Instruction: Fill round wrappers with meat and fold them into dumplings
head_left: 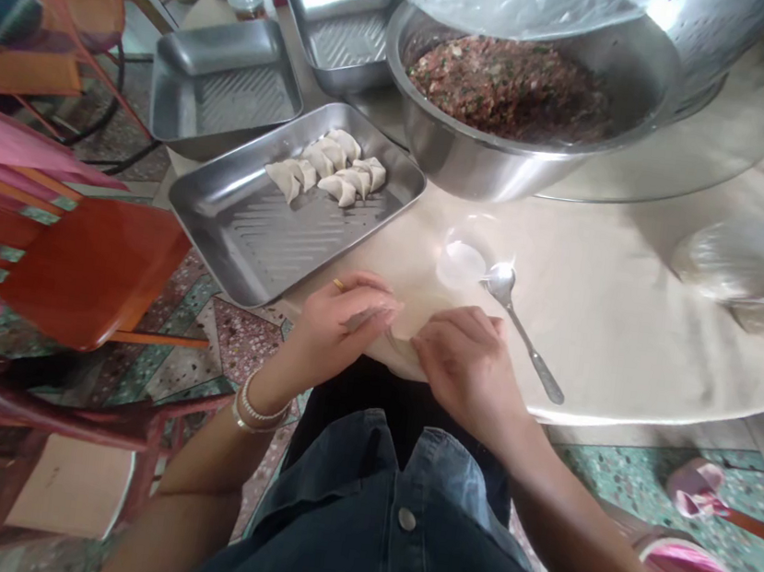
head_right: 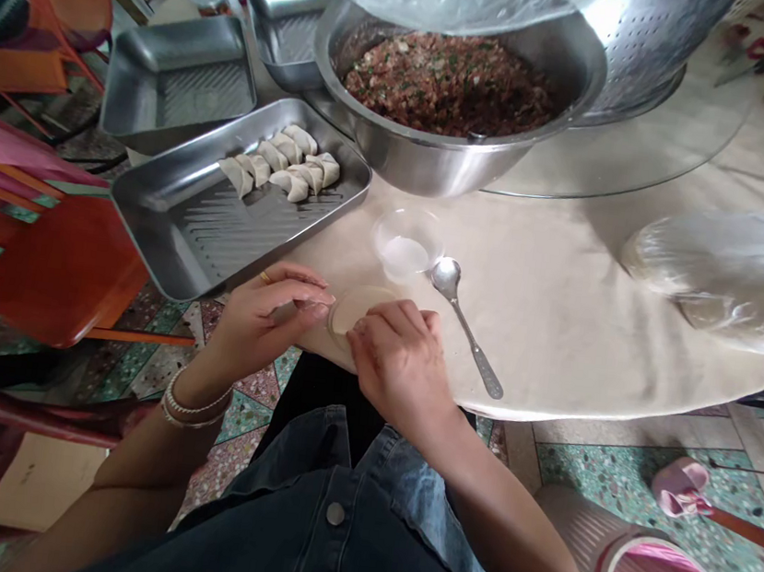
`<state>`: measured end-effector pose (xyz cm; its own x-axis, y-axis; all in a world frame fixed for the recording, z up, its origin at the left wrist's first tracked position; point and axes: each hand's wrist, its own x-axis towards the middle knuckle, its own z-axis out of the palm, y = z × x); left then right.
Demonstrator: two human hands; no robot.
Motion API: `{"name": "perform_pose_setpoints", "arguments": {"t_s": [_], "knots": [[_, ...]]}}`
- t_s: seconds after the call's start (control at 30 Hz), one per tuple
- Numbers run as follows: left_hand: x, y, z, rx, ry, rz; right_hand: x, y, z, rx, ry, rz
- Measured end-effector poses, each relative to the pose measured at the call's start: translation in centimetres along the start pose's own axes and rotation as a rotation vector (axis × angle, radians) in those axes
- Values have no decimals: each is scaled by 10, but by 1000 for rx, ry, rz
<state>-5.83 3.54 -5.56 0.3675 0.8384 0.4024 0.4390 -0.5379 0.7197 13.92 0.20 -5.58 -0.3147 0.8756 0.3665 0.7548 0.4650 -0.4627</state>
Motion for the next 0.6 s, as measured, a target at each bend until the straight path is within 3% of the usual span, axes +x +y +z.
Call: {"name": "perform_pose_setpoints", "arguments": {"t_s": [0.1,0.23,0.3,0.4,0.5,0.6], "knots": [[-9,10,3,-383,64,-268,2,10,-7,72,84,43],[-18,29,15,-1068,-95,-650,0,14,-15,163,171,113],[-18,37,24,-1307,-130,-796,0,10,-17,181,179,76],[-11,43,37,-1449,-66,-891,1,-4,-19,184,99,-98],[-4,45,42,-1454,20,-881,-2,-14,-27,166,32,-246],[-1,47,37,-1372,64,-880,-2,-7,-50,168,115,-197]]}}
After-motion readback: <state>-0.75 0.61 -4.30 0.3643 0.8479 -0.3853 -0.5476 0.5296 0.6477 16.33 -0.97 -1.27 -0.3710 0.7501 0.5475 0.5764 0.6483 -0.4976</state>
